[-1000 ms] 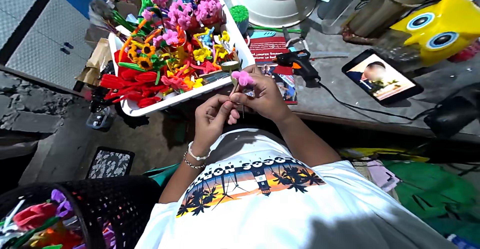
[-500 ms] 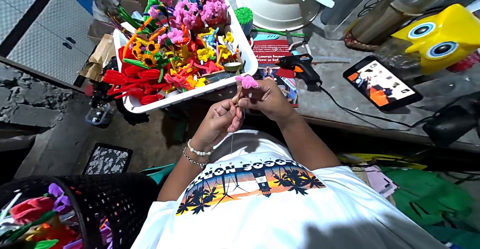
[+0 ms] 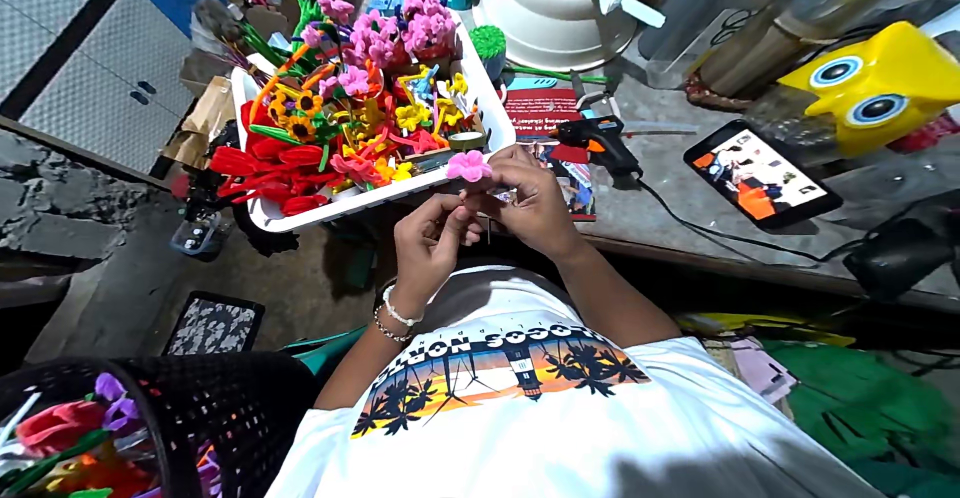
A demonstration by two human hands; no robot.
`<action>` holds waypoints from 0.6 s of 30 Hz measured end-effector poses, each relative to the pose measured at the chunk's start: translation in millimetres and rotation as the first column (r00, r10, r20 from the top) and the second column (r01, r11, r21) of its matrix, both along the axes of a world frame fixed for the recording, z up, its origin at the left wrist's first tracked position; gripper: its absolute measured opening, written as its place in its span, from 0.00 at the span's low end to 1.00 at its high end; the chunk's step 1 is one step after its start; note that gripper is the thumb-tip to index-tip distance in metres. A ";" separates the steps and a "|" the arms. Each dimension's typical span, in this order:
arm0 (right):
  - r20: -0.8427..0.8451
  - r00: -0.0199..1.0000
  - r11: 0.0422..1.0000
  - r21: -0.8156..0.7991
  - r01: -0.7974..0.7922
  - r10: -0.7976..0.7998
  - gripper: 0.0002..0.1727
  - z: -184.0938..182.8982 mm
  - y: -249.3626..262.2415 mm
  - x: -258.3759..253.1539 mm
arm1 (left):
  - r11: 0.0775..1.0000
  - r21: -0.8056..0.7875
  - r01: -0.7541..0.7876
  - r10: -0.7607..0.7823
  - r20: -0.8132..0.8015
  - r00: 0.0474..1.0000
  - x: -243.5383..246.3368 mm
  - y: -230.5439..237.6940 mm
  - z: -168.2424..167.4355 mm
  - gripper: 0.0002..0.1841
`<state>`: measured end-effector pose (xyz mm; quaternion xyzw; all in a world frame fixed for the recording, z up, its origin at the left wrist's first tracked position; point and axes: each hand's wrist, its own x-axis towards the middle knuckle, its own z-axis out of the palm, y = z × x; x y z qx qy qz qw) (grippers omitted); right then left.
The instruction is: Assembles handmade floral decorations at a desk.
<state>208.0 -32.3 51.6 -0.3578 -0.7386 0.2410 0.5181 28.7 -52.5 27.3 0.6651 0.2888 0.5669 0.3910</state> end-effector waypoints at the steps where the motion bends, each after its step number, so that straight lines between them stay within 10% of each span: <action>1: -0.057 0.997 0.998 -0.034 -0.059 0.057 0.05 -1.1 -0.2 0.4 | 0.991 -0.091 0.093 -0.087 0.075 0.993 -1.9 -1.2 2.1 0.05; 9: -0.288 0.882 0.898 -0.124 -0.422 0.374 0.07 -3.0 0.8 8.7 | 0.659 -0.289 0.695 -0.537 0.467 0.703 -12.5 4.5 4.8 0.07; 13: -0.084 0.989 0.990 -0.050 -0.129 0.125 0.06 -2.2 1.0 10.2 | 0.947 -0.154 0.283 -0.276 0.062 0.959 -10.9 6.4 3.0 0.07; 18: -0.070 0.997 0.998 -0.069 0.010 -0.014 0.06 -3.5 -0.1 2.5 | 0.990 0.135 -0.031 0.054 -0.169 0.984 -6.5 5.1 2.4 0.07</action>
